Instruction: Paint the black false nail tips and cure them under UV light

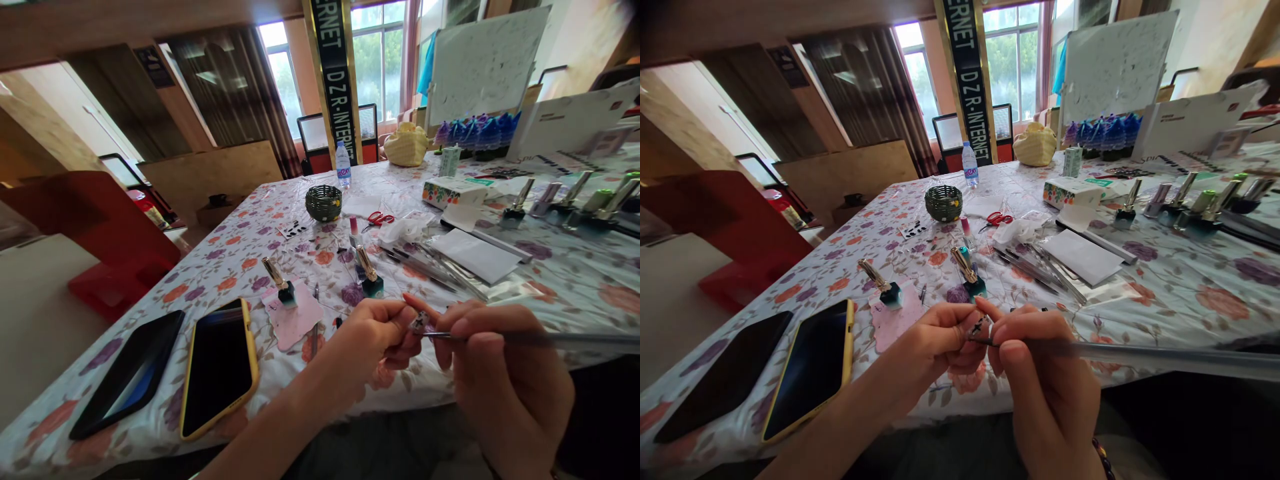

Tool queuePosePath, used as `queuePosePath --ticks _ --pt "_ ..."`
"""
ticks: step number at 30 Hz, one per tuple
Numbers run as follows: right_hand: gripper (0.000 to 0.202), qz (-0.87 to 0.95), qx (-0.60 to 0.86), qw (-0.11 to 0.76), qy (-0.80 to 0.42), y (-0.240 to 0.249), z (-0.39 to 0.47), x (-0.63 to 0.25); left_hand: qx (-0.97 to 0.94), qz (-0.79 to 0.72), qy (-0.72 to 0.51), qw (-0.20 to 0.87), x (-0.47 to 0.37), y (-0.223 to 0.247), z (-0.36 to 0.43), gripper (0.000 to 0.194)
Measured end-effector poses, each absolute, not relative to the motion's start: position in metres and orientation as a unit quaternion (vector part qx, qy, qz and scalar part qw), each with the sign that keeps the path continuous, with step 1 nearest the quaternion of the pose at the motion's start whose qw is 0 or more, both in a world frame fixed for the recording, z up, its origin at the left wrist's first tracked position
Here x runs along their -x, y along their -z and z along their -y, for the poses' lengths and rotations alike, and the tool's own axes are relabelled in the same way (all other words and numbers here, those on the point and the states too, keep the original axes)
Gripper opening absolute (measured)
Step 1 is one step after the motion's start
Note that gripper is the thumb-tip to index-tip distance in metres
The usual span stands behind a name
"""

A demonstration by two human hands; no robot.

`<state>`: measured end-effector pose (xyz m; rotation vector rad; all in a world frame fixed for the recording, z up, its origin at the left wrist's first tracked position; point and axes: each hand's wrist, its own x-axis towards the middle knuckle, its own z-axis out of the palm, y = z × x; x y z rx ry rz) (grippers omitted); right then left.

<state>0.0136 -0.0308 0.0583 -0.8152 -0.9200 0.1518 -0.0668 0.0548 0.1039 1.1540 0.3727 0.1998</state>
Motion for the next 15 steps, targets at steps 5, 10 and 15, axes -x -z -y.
queuePosePath --ticks 5,10,15 --pt "0.013 0.416 0.386 0.821 -0.069 -0.0588 0.0307 -0.0142 -0.549 -0.181 -0.095 0.81 0.0647 -0.1033 -0.057 0.019" --pt "0.014 0.425 0.383 0.816 -0.078 -0.0566 0.0305 -0.0149 -0.548 -0.18 -0.095 0.811 0.0648 -0.1023 -0.0577 0.021" --pt "0.015 0.399 0.376 0.832 -0.082 -0.0566 0.0299 -0.0168 -0.556 -0.171 -0.096 0.808 0.066 -0.1009 -0.0597 0.022"
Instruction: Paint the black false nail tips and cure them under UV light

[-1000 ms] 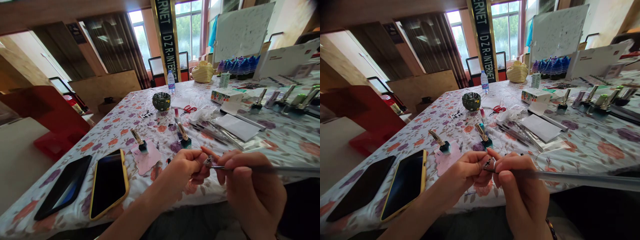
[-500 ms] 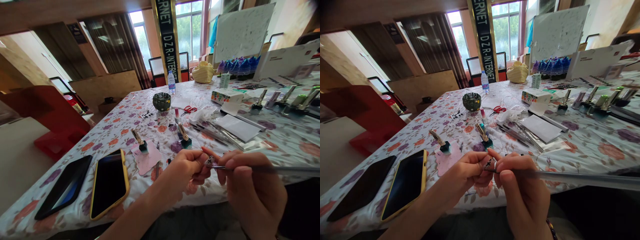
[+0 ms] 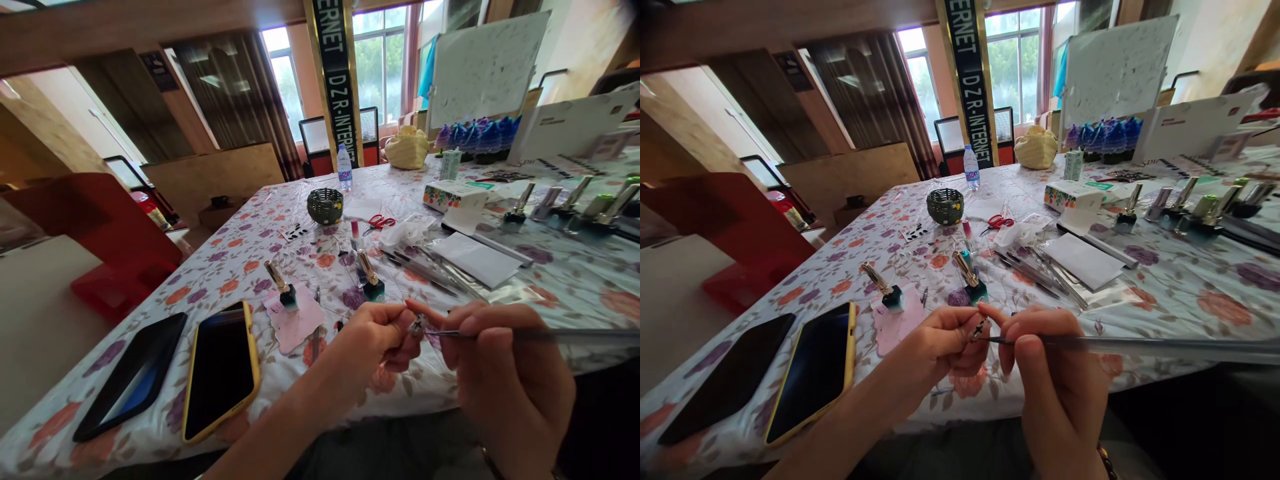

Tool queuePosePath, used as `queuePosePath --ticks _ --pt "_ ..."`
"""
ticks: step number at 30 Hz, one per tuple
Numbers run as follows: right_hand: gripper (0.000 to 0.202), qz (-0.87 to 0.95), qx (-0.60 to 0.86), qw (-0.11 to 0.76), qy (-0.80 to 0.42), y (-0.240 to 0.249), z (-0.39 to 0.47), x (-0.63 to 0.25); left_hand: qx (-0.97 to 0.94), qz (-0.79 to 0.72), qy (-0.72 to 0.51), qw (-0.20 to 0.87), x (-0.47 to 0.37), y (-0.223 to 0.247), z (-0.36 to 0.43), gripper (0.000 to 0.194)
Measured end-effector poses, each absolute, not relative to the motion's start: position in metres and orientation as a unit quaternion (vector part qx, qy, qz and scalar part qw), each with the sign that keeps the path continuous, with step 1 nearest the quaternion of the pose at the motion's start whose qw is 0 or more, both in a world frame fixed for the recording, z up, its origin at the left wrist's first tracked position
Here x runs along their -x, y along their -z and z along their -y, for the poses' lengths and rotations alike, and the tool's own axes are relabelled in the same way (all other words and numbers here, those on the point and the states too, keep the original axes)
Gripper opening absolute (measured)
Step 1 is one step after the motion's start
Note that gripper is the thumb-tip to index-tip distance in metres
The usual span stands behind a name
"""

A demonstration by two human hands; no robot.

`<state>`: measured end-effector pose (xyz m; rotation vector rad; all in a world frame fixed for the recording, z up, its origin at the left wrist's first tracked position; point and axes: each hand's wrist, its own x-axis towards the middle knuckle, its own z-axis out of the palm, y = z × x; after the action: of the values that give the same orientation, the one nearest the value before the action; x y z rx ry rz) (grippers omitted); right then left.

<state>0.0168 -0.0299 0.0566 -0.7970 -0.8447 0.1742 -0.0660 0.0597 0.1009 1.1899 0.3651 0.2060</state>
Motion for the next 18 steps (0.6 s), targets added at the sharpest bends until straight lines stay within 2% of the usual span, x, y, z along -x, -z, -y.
queuePosePath --ticks 3,7,13,18 --pt "0.013 0.34 0.385 0.857 -0.037 -0.061 0.027 -0.023 -0.556 -0.168 -0.114 0.806 0.068 -0.103 -0.063 0.026" --pt "0.011 0.26 0.432 0.862 0.051 -0.065 0.027 -0.044 -0.546 -0.183 -0.178 0.798 0.073 -0.114 -0.07 0.021" --pt "0.012 0.178 0.511 0.841 -0.023 -0.056 0.041 -0.082 -0.55 -0.224 -0.253 0.763 0.08 -0.127 -0.083 0.016" --pt "0.018 0.134 0.54 0.831 -0.013 -0.045 0.049 -0.103 -0.561 -0.27 -0.256 0.739 0.083 -0.128 -0.092 0.016"
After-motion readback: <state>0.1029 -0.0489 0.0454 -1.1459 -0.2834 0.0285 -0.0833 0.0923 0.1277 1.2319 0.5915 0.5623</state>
